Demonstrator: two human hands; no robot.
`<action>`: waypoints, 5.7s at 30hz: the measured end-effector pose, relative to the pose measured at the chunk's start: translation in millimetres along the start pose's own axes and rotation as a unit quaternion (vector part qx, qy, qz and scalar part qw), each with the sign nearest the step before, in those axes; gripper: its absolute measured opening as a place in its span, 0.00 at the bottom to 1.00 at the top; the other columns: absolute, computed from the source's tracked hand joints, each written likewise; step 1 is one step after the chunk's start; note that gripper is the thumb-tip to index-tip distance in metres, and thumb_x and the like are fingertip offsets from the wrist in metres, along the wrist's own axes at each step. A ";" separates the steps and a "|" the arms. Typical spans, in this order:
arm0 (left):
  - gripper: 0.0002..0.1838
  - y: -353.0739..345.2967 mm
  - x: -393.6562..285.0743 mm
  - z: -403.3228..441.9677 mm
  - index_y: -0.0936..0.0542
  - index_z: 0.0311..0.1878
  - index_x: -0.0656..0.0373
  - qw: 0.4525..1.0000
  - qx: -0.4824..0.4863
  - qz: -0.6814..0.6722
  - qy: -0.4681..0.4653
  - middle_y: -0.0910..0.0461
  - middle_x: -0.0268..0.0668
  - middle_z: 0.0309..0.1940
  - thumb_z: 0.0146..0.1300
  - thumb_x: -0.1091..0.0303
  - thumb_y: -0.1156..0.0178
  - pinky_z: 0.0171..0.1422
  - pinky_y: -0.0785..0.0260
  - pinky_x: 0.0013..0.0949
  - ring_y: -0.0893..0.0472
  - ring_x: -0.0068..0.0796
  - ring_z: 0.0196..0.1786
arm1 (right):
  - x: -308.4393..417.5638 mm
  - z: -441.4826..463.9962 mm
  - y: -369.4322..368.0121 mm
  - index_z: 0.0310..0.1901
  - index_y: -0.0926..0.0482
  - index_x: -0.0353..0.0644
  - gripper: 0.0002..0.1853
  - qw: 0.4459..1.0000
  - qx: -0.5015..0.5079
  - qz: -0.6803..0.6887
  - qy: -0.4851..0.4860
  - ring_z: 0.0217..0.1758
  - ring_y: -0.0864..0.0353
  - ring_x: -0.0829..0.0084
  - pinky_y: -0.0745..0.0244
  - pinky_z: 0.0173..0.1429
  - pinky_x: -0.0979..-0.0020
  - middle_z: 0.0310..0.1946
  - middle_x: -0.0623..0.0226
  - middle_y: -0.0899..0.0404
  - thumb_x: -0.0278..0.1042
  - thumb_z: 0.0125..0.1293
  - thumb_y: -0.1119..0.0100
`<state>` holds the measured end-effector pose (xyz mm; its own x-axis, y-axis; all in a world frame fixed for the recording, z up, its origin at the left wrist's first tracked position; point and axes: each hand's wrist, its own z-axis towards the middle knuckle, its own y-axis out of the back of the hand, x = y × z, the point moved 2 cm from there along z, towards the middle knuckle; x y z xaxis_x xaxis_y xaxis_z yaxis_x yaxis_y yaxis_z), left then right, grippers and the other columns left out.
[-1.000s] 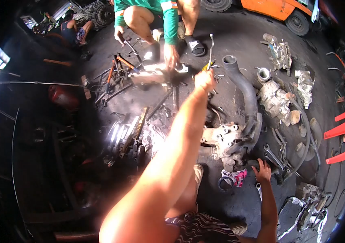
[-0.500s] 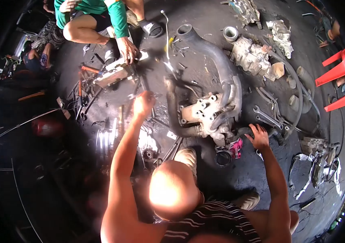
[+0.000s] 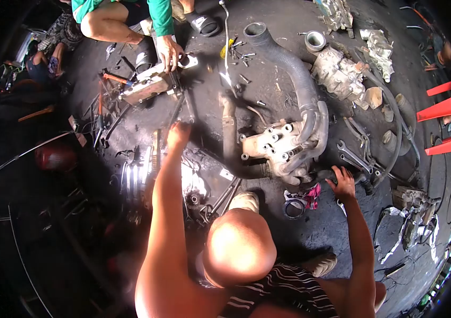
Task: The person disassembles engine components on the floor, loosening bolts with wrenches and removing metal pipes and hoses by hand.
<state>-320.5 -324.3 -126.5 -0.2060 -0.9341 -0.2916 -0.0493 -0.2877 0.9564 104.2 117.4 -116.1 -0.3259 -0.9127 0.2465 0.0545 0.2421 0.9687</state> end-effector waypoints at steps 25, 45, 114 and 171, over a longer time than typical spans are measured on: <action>0.07 37.7 -315.6 -197.2 0.17 0.39 0.66 0.687 0.402 -0.503 -0.336 0.19 0.39 0.39 0.58 0.76 0.34 0.45 0.26 0.27 0.20 0.26 0.39 | 141.0 -70.4 64.5 0.62 0.33 0.42 0.21 0.816 0.068 0.573 -0.036 0.46 0.22 0.63 0.27 0.50 0.63 0.48 0.54 0.26 0.35 0.69 0.46; 0.19 -17.7 -391.8 -200.5 0.16 0.35 0.54 0.599 0.275 0.162 -0.735 0.19 0.32 0.38 0.36 0.62 0.26 0.75 0.54 0.56 0.24 0.37 0.54 | 109.0 -81.3 38.2 0.50 0.31 0.34 0.17 0.928 0.084 0.312 -0.186 0.38 0.20 0.40 0.26 0.42 0.44 0.30 0.41 0.21 0.28 0.58 0.48; 0.11 -44.5 -329.9 -224.7 0.23 0.36 0.53 0.727 0.102 -0.084 -0.674 0.22 0.34 0.38 0.48 0.63 0.41 0.56 0.34 0.40 0.24 0.35 0.48 | -14.7 -49.5 167.6 0.48 0.23 0.42 0.13 0.895 0.061 0.404 -0.177 0.45 0.22 0.72 0.24 0.50 0.69 0.42 0.69 0.21 0.42 0.71 0.46; 0.17 -45.7 -336.3 -225.6 0.19 0.42 0.54 0.726 0.133 -0.001 -0.675 0.19 0.34 0.43 0.47 0.61 0.36 0.57 0.31 0.39 0.21 0.35 0.48 | -57.4 -142.1 229.0 0.23 0.32 0.41 0.23 0.765 -0.096 0.603 -0.205 0.22 0.27 0.77 0.25 0.34 0.66 0.17 0.68 0.30 0.49 0.73 0.51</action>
<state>-28.5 -44.7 -75.1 -0.9667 0.1757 -0.1860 -0.2008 -0.0705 0.9771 269.5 178.5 95.7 -0.1962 0.1249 0.9726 0.6738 0.7378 0.0412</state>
